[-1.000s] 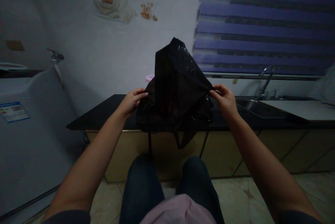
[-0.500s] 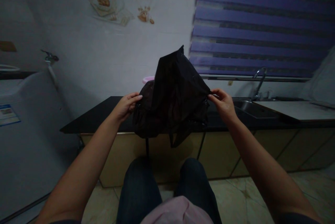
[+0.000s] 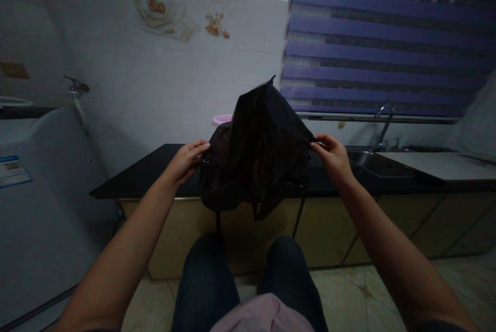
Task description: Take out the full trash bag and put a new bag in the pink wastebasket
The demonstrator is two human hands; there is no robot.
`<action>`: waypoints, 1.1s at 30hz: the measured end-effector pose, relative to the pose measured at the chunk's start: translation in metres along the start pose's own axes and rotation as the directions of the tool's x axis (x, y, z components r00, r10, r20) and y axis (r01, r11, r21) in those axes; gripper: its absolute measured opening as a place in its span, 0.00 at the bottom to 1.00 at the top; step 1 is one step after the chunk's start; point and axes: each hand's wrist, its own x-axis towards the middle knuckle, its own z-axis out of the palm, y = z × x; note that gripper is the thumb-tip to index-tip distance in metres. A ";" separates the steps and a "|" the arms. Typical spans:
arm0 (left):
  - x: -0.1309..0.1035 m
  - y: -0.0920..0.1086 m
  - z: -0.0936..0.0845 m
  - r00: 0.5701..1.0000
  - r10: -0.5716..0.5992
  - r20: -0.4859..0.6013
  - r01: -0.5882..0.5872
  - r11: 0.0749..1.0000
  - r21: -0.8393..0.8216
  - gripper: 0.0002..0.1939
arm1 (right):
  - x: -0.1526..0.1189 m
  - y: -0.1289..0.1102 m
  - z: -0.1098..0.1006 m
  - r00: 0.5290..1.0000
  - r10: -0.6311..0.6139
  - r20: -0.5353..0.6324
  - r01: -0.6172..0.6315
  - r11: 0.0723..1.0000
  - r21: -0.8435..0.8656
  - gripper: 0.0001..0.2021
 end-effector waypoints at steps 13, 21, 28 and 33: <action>-0.002 0.000 -0.002 0.999 0.036 -0.015 -0.037 0.999 -0.019 0.10 | -0.001 -0.001 -0.002 0.999 -0.029 0.018 0.030 0.999 -0.032 0.16; -0.001 -0.001 -0.006 0.999 0.047 0.002 -0.047 0.999 -0.013 0.12 | 0.000 0.001 -0.002 0.999 -0.029 0.022 0.029 1.000 0.007 0.18; -0.002 -0.004 -0.006 0.999 0.050 0.017 -0.049 0.997 -0.056 0.14 | -0.002 -0.001 -0.003 0.998 -0.050 0.032 0.050 0.999 -0.019 0.18; -0.006 -0.002 -0.002 0.998 0.065 0.026 -0.062 0.993 -0.105 0.16 | -0.001 0.000 -0.005 0.999 -0.041 0.001 0.041 0.999 -0.005 0.19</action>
